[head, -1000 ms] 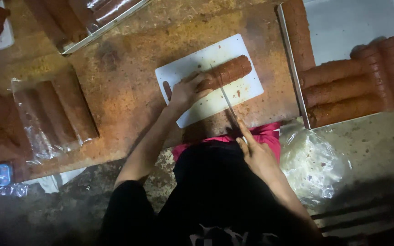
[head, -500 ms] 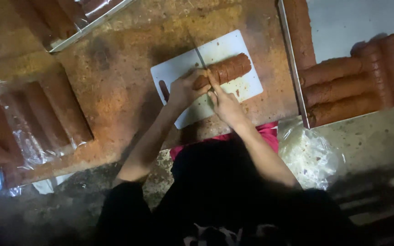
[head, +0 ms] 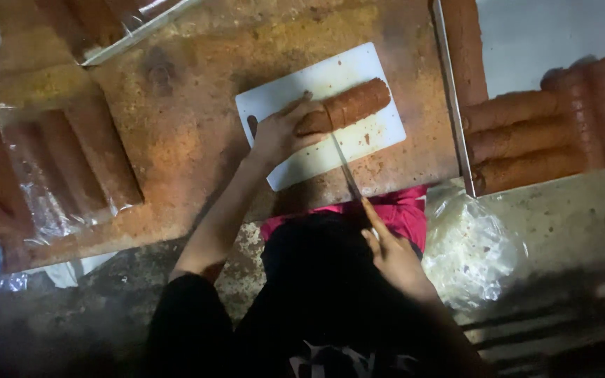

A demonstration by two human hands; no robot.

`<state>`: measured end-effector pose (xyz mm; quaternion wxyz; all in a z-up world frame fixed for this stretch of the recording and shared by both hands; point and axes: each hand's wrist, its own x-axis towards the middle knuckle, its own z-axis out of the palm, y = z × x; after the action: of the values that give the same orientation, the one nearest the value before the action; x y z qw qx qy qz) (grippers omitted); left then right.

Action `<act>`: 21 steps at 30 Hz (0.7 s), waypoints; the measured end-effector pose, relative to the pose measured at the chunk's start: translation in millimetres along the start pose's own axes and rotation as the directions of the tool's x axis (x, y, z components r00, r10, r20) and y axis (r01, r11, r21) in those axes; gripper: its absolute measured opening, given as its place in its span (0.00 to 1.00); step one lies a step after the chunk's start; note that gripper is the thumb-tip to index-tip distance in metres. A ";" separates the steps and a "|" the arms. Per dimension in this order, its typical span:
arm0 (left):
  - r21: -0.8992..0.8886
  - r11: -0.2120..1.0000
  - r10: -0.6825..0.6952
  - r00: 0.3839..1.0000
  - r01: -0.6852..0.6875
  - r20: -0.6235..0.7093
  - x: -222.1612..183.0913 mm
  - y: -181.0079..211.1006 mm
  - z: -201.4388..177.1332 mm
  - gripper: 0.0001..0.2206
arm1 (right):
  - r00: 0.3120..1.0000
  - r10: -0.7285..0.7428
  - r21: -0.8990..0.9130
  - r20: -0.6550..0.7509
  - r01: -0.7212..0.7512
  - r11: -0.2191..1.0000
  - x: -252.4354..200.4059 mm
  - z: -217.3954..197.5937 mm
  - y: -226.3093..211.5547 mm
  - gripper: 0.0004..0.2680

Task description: Slicing a long brown food roll on a cutting board and placing the pieces into a metal tray.

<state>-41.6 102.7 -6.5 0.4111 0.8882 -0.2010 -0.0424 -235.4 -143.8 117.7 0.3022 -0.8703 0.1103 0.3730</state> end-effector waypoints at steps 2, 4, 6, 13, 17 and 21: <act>0.124 0.984 -0.135 0.989 0.127 0.060 -12.7 -20.1 2.4 0.25 | 0.999 0.027 0.014 -0.031 -0.027 1.000 -15.8 -8.5 -8.0 0.24; 0.201 0.976 -0.081 0.996 0.084 -0.021 -20.0 2.9 -1.2 0.23 | 0.999 0.014 -0.019 -0.038 -0.015 1.000 -23.2 -20.4 -30.9 0.24; 0.294 0.955 -0.014 0.994 0.044 -0.104 -23.5 2.0 0.6 0.22 | 0.999 -0.014 -0.049 -0.051 0.012 0.999 -14.2 -13.7 -36.1 0.23; 0.068 0.998 -0.005 0.996 0.011 -0.087 -14.6 -20.8 12.9 0.19 | 0.988 -0.096 -0.090 -0.122 0.085 0.992 8.7 -6.5 -51.7 0.21; -0.067 0.998 0.020 0.999 -0.023 -0.050 -10.2 -13.4 4.0 0.19 | 0.967 -0.214 -0.045 -0.140 0.209 0.977 63.5 7.9 -50.6 0.24; 0.012 1.000 0.017 0.999 -0.016 -0.033 -7.7 -25.2 11.8 0.22 | 0.941 -0.310 -0.019 -0.139 0.311 0.950 141.1 7.1 -72.3 0.23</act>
<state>-43.3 111.9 -33.7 0.4095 0.8895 -0.2017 -0.0232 -111.0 -77.4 44.9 0.3499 -0.9004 -0.0068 0.2586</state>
